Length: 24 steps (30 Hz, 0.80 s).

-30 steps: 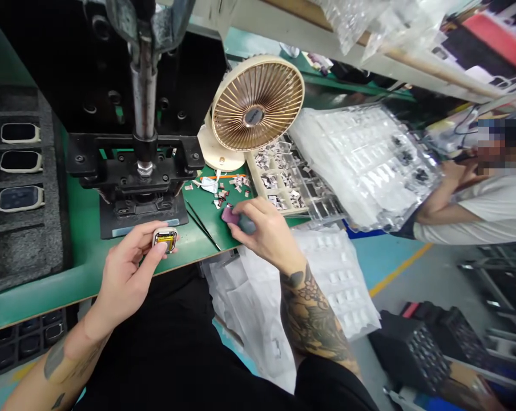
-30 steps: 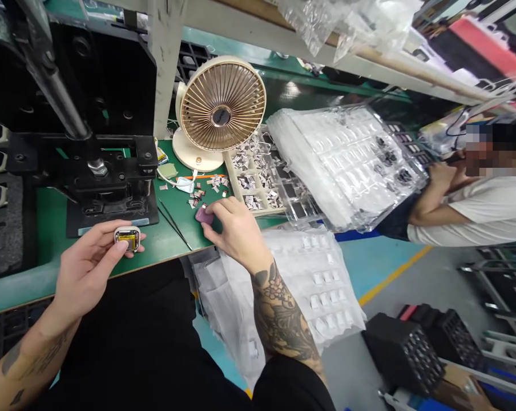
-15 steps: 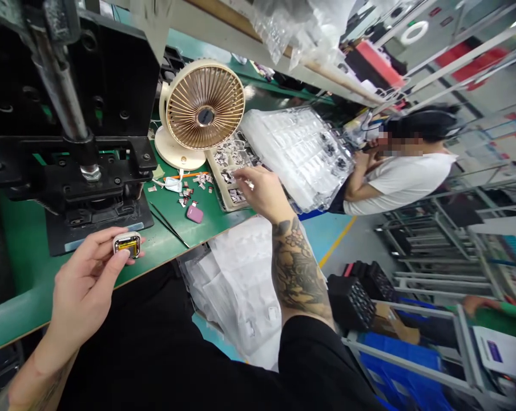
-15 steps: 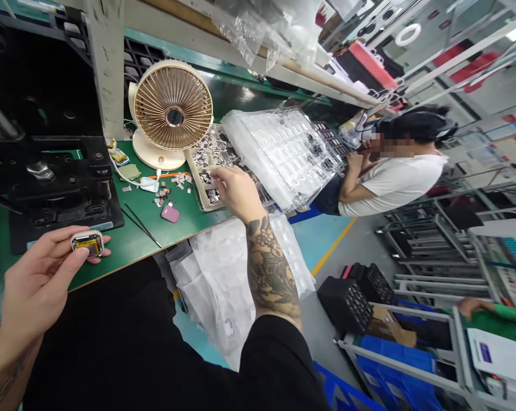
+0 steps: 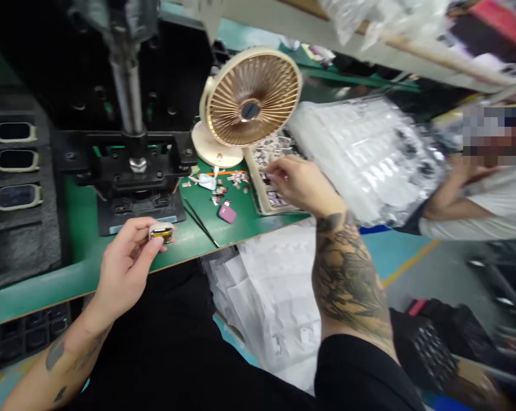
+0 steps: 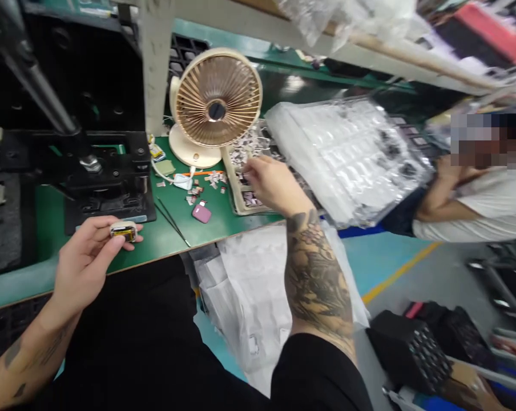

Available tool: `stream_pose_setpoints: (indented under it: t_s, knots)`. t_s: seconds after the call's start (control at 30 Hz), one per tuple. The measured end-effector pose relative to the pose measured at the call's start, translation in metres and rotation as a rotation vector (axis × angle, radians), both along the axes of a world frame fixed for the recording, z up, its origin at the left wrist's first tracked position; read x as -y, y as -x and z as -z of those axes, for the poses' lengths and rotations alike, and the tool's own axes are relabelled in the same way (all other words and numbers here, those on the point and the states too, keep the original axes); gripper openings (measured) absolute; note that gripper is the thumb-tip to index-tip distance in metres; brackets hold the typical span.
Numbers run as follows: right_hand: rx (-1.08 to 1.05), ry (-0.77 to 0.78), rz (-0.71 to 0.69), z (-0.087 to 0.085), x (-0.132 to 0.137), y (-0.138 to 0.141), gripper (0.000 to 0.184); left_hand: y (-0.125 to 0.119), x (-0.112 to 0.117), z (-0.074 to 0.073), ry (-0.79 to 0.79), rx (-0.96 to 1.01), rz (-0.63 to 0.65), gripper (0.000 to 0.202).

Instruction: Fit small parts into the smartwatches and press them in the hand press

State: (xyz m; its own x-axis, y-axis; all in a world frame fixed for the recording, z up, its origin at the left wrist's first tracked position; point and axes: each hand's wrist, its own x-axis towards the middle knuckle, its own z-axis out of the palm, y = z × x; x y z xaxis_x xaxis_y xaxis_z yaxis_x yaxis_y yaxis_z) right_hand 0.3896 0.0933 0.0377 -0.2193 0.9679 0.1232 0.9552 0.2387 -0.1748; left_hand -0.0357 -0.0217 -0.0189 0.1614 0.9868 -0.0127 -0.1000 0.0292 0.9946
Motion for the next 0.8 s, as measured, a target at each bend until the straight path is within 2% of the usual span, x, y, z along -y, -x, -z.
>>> stream_pose_setpoints:
  t_s: [0.1, 0.2, 0.23, 0.3, 0.4, 0.5, 0.6, 0.7, 0.8]
  knots:
    - [-0.166, -0.254, 0.034, -0.001, 0.014, 0.025, 0.015, 0.001, -0.003, -0.001, -0.028, -0.040, 0.039, 0.017]
    - [-0.489, -0.462, -0.038, -0.001, 0.041, 0.085, 0.007, 0.003, -0.004, -0.003, -0.120, -0.187, 0.049, 0.014]
    - [-0.607, -0.475, -0.069, 0.000, 0.051, 0.109, 0.005, 0.003, -0.004, -0.004, -0.161, -0.237, 0.058, 0.013]
    - [-0.773, -0.367, -0.202, 0.005, 0.069, 0.155, 0.008, 0.002, -0.004, -0.005, -0.237, -0.311, 0.082, 0.013]
    - [-0.921, -0.178, -0.374, 0.015, 0.083, 0.201, 0.016, 0.001, -0.004, -0.006, -0.309, -0.347, 0.094, 0.014]
    - [-0.958, -0.108, -0.462, 0.021, 0.083, 0.212, 0.019, 0.001, -0.004, -0.006, -0.332, -0.353, 0.092, 0.014]
    - [-0.941, -0.058, -0.524, 0.022, 0.078, 0.204, 0.021, 0.001, -0.003, -0.007, -0.333, -0.357, 0.105, 0.013]
    - [-0.847, -0.051, -0.524, 0.023, 0.078, 0.198, 0.023, 0.001, -0.004, -0.007, -0.308, -0.363, 0.109, 0.014]
    - [-0.666, -0.098, -0.537, 0.030, 0.085, 0.199, 0.051, 0.003, -0.005, -0.006, -0.251, -0.346, 0.098, 0.023]
